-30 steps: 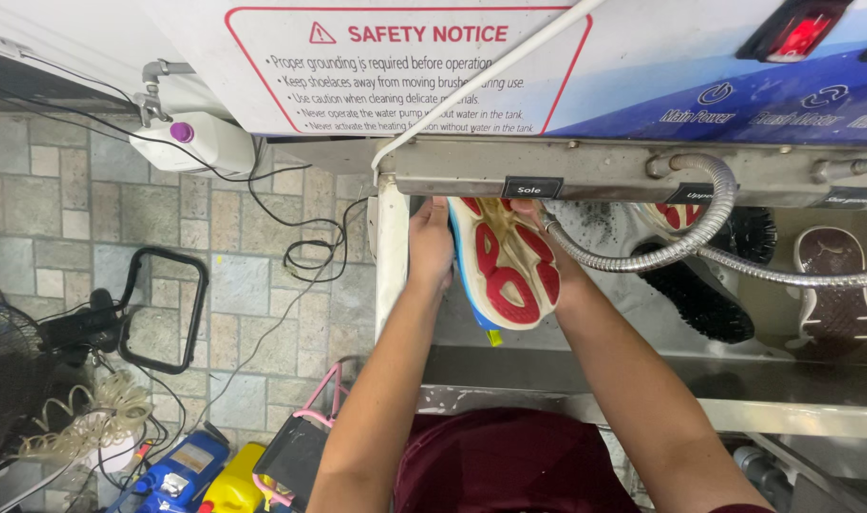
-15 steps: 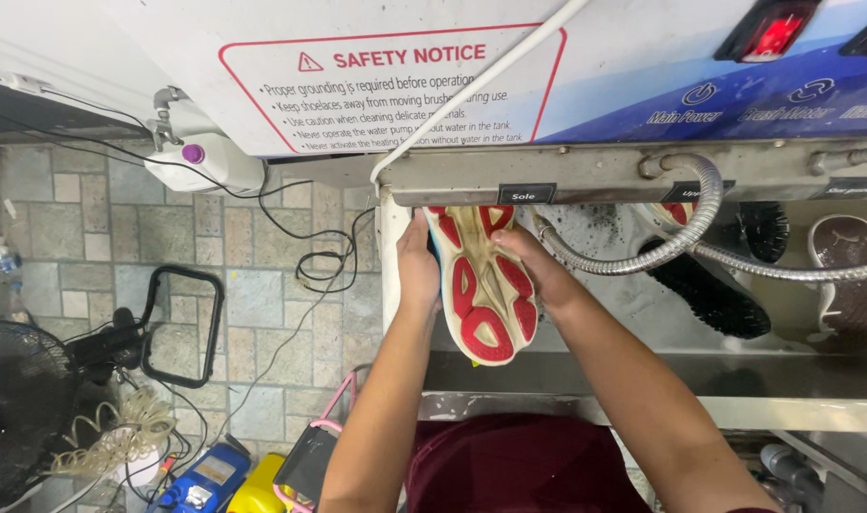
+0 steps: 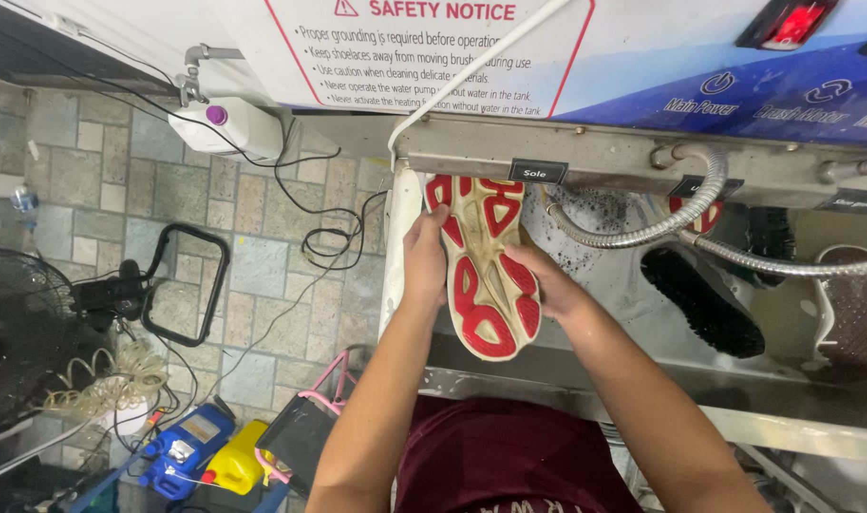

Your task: The person scrubs a white sneaker with a small brush and rinses it under a water spray nozzle. They then place the shoe on a shelf and pick up a red and white sneaker to scrub its sole against a rotating brush in a washing machine.

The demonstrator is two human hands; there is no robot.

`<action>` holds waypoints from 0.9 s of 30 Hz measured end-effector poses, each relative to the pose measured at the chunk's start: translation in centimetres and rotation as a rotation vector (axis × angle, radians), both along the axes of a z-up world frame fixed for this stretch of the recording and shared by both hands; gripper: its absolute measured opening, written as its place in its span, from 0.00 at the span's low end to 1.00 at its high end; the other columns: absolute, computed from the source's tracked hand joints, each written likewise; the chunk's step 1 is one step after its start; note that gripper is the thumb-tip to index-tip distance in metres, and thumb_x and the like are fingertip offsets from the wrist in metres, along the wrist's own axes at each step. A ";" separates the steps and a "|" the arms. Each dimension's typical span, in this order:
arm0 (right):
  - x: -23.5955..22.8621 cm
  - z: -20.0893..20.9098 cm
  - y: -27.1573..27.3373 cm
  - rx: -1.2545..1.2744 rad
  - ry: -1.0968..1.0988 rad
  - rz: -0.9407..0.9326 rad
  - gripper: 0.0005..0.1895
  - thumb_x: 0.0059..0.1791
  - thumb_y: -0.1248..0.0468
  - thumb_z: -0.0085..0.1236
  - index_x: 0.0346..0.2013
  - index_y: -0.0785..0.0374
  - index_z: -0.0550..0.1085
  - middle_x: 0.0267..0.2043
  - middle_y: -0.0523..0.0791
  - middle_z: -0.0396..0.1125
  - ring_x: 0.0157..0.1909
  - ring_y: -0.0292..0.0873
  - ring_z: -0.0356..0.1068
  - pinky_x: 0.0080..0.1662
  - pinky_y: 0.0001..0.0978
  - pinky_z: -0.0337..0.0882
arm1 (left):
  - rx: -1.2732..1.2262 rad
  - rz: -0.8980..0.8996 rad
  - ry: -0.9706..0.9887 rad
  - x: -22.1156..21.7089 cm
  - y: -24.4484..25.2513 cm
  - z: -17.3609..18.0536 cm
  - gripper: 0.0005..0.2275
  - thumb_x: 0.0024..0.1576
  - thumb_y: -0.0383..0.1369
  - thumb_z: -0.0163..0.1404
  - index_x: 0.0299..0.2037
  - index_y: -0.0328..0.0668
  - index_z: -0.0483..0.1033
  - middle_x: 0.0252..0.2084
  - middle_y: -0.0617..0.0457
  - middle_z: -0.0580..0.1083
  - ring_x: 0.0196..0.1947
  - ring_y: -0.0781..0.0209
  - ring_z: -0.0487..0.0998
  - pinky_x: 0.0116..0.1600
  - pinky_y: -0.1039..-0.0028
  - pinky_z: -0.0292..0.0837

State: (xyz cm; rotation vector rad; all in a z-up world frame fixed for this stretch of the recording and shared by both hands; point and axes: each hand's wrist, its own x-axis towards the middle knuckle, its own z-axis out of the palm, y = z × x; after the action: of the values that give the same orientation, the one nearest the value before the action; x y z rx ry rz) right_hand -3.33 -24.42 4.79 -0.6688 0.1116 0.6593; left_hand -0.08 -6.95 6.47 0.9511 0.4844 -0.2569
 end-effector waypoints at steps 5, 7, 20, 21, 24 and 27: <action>-2.7 -0.2 -0.3 0.177 0.159 -0.023 0.42 0.50 0.50 0.56 0.74 0.61 0.54 0.71 0.49 0.59 0.70 0.48 0.62 0.69 0.47 0.61 | 0.037 -0.018 0.076 2.2 0.4 0.8 0.21 0.60 0.39 0.48 0.53 0.24 0.73 0.46 0.40 0.79 0.42 0.53 0.82 0.49 0.66 0.78; -2.5 0.4 0.1 0.196 0.131 -0.033 0.42 0.49 0.51 0.57 0.74 0.62 0.55 0.71 0.50 0.60 0.70 0.49 0.62 0.69 0.48 0.61 | -0.013 -0.008 0.110 3.0 0.3 0.6 0.20 0.59 0.39 0.47 0.52 0.24 0.74 0.44 0.39 0.79 0.40 0.52 0.82 0.47 0.64 0.78; 1.2 -0.8 0.1 0.150 0.193 0.026 0.41 0.45 0.55 0.63 0.70 0.64 0.61 0.65 0.50 0.66 0.65 0.48 0.67 0.67 0.47 0.66 | -0.137 0.026 -0.005 4.5 0.6 -3.8 0.21 0.61 0.41 0.38 0.48 0.29 0.77 0.43 0.43 0.80 0.41 0.54 0.81 0.51 0.67 0.76; 1.7 -1.1 0.1 0.142 0.194 0.022 0.41 0.45 0.56 0.63 0.70 0.64 0.61 0.65 0.50 0.66 0.65 0.49 0.67 0.67 0.48 0.66 | -0.120 0.027 -0.027 4.8 0.7 -3.5 0.20 0.61 0.40 0.39 0.47 0.28 0.77 0.43 0.42 0.80 0.41 0.54 0.81 0.51 0.67 0.75; 0.9 -1.0 0.2 0.081 0.153 0.009 0.42 0.44 0.56 0.62 0.70 0.61 0.60 0.65 0.48 0.65 0.65 0.46 0.67 0.66 0.45 0.65 | -0.057 0.022 -0.083 4.2 0.8 -2.3 0.18 0.61 0.38 0.43 0.47 0.26 0.77 0.44 0.43 0.79 0.41 0.55 0.80 0.50 0.67 0.75; 0.3 -1.0 0.5 0.093 0.150 0.009 0.41 0.44 0.56 0.63 0.70 0.62 0.60 0.65 0.48 0.66 0.65 0.46 0.67 0.66 0.46 0.65 | -0.001 0.022 -0.094 3.6 1.3 -1.8 0.17 0.60 0.37 0.46 0.47 0.27 0.77 0.42 0.44 0.79 0.40 0.58 0.79 0.48 0.69 0.74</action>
State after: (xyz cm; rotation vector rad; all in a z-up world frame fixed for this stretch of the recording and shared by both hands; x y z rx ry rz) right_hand -3.05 -23.90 3.79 -0.5307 0.2151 0.7188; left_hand 3.49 -5.63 4.63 0.9517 0.4084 -0.1912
